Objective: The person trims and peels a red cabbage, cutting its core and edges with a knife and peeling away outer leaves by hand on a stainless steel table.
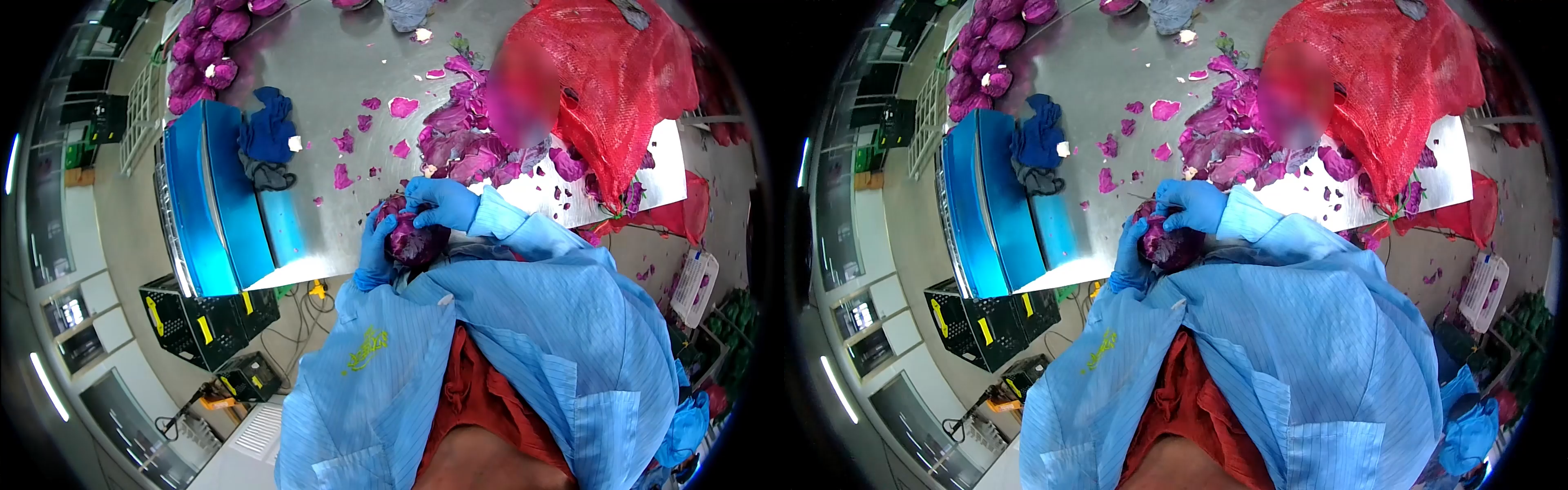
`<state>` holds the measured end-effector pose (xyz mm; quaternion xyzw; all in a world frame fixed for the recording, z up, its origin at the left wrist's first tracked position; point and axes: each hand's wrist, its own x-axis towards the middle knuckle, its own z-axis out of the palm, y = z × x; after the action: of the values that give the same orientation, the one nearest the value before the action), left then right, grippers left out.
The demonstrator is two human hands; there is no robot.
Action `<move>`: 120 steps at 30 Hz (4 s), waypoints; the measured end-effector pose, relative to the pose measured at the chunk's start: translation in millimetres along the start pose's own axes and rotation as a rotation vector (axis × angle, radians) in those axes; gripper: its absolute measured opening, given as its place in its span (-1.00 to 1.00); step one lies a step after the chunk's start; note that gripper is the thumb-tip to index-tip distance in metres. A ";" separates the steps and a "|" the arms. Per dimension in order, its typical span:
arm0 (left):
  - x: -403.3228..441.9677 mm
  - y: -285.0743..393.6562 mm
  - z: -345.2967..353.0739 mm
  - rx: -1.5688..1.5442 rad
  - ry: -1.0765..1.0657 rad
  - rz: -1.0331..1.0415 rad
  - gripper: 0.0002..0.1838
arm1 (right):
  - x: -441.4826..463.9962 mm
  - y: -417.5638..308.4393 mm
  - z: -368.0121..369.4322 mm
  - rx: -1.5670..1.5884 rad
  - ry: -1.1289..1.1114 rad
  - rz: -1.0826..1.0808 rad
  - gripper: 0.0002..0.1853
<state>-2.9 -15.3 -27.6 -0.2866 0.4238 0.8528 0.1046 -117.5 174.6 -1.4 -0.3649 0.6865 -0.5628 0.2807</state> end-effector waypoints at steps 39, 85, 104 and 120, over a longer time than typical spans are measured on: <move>-2.1 -1.7 27.2 -0.314 -0.032 -0.274 -0.15 | -33.4 19.4 12.4 -0.170 0.370 0.333 -0.66; 28.4 35.0 24.7 1.296 -0.086 0.708 0.21 | -21.0 61.0 -14.0 -0.314 0.462 0.173 -0.87; 60.0 38.6 33.7 1.180 0.115 0.620 0.12 | -91.9 12.4 -50.6 -0.050 0.644 0.498 -0.79; 38.5 9.3 50.2 1.274 0.018 0.699 -0.07 | -53.0 3.3 14.2 -0.459 0.247 0.377 -0.74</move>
<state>-58.3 15.7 -19.8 -0.0248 0.9060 0.4215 -0.0309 -76.3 210.2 -8.9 -0.2138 0.8799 -0.3714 0.2051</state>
